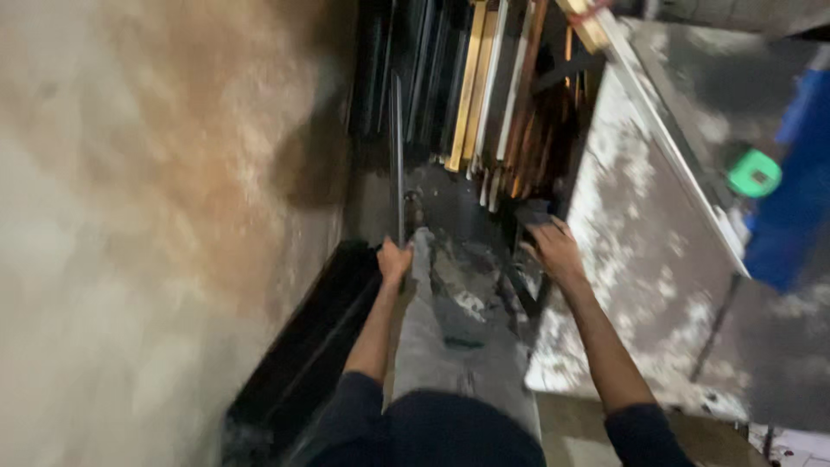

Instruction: The person sorts through a stack of thin black metal strips on a workbench, aligns them, and carries a bundle to a cutting machine. They measure a strip with a tape measure, secure it with a clamp, and mark and re-measure the strip to set it up for cutting.

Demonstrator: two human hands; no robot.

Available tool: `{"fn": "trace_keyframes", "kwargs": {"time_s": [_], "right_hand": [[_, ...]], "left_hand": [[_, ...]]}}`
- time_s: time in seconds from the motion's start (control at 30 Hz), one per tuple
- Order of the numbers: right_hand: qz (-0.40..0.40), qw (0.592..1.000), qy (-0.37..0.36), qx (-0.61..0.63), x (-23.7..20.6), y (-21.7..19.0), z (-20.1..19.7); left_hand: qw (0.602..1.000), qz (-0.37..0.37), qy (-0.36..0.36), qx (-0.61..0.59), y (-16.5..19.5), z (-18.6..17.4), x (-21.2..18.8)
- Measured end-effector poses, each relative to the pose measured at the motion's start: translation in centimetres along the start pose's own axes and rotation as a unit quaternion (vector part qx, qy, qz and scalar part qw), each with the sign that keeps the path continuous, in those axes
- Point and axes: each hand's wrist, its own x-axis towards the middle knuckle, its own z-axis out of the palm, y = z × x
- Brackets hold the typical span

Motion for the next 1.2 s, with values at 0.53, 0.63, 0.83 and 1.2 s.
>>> {"fn": "trace_keyframes", "kwargs": {"time_s": [0.53,0.63,0.83,1.2], "right_hand": [[0.105,0.978,-0.136,-0.122,-1.2,-0.2,3.1],[0.106,0.977,-0.132,-0.131,-2.0,0.0,3.5],[0.106,0.976,-0.140,-0.130,-2.0,0.4,3.6],[0.042,0.983,-0.141,-0.109,0.0,0.7,1.9]], "left_hand": [[0.998,-0.039,-0.018,0.038,5.2,4.2,43.7],[0.994,-0.013,0.055,0.099,4.7,4.8,44.6],[0.990,0.006,0.073,0.124,0.1,5.4,36.7],[0.939,-0.143,-0.311,-0.025,-13.0,4.6,-6.3]]}}
